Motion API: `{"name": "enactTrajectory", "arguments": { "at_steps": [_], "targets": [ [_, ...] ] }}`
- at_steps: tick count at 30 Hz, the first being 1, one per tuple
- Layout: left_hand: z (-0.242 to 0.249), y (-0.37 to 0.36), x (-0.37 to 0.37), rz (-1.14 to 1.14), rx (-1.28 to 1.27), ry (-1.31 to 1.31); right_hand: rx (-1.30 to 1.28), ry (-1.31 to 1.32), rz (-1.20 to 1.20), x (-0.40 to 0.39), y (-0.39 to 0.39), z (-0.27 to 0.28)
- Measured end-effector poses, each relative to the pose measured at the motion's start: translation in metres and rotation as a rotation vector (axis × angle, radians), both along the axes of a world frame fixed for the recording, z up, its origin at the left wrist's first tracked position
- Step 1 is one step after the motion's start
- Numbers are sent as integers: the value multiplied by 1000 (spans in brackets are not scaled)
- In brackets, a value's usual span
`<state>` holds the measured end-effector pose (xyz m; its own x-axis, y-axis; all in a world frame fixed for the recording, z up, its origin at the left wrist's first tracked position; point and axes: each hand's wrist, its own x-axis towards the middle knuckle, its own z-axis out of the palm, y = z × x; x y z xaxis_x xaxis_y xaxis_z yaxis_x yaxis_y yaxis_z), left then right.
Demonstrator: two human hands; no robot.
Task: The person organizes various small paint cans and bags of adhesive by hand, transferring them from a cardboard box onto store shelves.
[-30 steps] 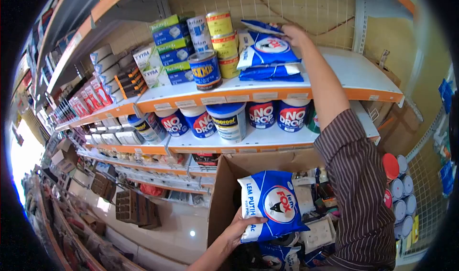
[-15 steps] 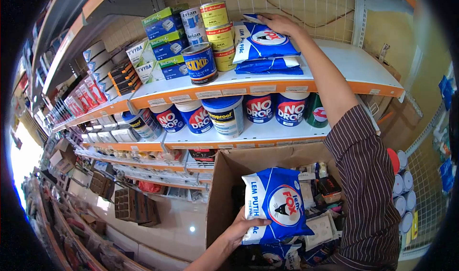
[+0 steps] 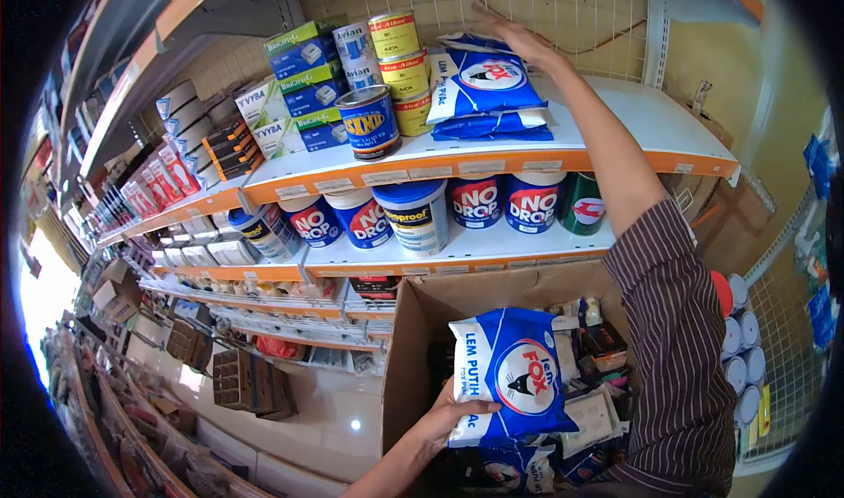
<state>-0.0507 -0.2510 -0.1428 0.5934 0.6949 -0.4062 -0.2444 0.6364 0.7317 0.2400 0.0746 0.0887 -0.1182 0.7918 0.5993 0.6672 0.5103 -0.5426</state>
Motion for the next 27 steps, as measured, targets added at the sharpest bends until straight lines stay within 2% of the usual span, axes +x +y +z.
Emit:
{"name": "enactTrajectory", "arguments": {
  "at_steps": [1, 2, 5, 7, 9, 10, 11, 14, 16, 17, 19, 20, 22, 23, 24, 25, 26, 27],
  "targets": [
    [1, 0, -1, 11, 20, -7, 104, 142, 24, 2, -8, 0],
    [6, -1, -2, 37, 6, -19, 303, 177, 53, 5, -16, -2],
    [4, 6, -5, 125, 44, -38, 394, 139, -49, 1, -86, -16],
    [12, 12, -7, 176, 52, -54, 170, 237, 10, -11, -152, -37],
    [26, 18, -5, 235, 62, -101, -81, 226, 39, -11, -197, -67],
    [34, 25, -4, 222, 58, -66, -279, 242, 30, -15, -224, -78],
    [44, 29, -3, 203, 22, -107, -476, 256, 22, -23, -253, -80],
    [78, 42, 13, 175, 88, -220, -804, 477, 149, -40, -305, -81],
    [95, 56, 27, 127, 151, -238, -767, 691, 368, -49, -312, -85],
    [107, 60, 37, 124, 190, -260, -623, 682, 478, -51, -311, -88],
    [141, 69, 48, 86, 374, -121, -499, 617, 444, -35, -296, -75],
    [156, 73, 55, 82, 409, -176, -497, 746, 451, -32, -294, -62],
    [180, 107, 64, 72, 700, -40, -266, 605, 409, -26, -275, -42],
    [201, 117, 68, 110, 719, 21, -175, 564, 360, -23, -259, -31],
    [223, 131, 73, 153, 764, 43, -168, 667, 394, -23, -242, -19],
    [243, 138, 75, 245, 1021, 133, -163, 710, 371, -22, -223, -5],
    [245, 174, 76, 247, 1091, 68, -161, 748, 430, -16, -191, 4],
    [244, 197, 83, 437, 1212, 45, -142, 745, 371, -16, -165, 13]
  ]
}}
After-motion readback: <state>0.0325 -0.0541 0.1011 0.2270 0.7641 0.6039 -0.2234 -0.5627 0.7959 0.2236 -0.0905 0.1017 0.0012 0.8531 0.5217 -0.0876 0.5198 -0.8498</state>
